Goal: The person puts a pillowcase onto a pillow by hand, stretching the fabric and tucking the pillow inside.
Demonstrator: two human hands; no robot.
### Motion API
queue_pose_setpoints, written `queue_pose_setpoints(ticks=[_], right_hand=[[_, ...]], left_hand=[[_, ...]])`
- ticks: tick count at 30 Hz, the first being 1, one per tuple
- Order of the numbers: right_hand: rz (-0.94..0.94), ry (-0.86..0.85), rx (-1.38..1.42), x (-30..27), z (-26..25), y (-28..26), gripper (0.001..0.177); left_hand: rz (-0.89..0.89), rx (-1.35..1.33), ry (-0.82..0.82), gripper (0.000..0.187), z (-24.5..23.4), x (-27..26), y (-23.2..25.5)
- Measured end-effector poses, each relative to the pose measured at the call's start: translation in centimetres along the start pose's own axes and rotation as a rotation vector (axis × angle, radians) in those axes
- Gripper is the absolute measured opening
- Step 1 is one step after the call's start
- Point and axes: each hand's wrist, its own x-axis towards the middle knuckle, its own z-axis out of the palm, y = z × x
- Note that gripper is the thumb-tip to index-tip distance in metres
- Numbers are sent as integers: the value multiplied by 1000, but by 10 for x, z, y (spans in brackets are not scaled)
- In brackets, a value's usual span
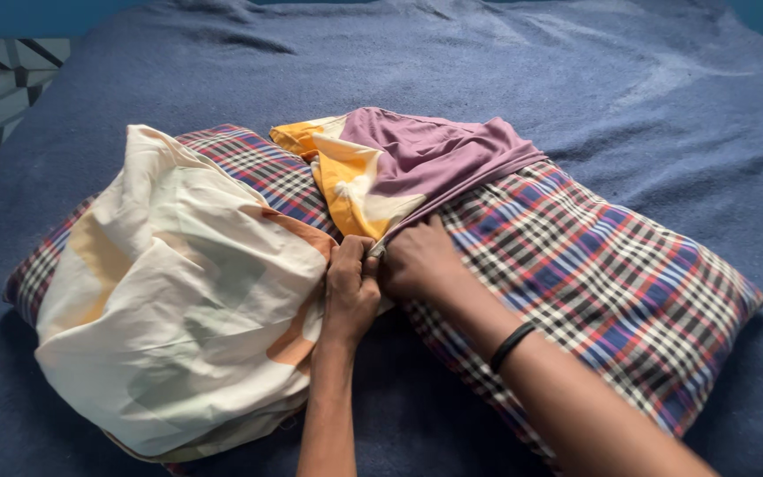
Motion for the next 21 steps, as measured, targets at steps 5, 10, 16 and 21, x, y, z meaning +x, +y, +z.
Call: queue_pose_setpoints(ticks=[5, 10, 16, 21], right_hand=[[-64, -444, 287, 16, -32, 21, 40], [-55, 15, 279, 4, -29, 20, 47], [68, 4, 63, -4, -29, 6, 36], [-37, 72, 112, 7, -19, 10, 24]], left_hand=[[26, -105, 93, 4, 14, 2, 3], [-12, -144, 171, 5, 30, 1, 2], [-243, -45, 162, 15, 26, -2, 13], [-212, 175, 259, 20, 22, -7, 21]])
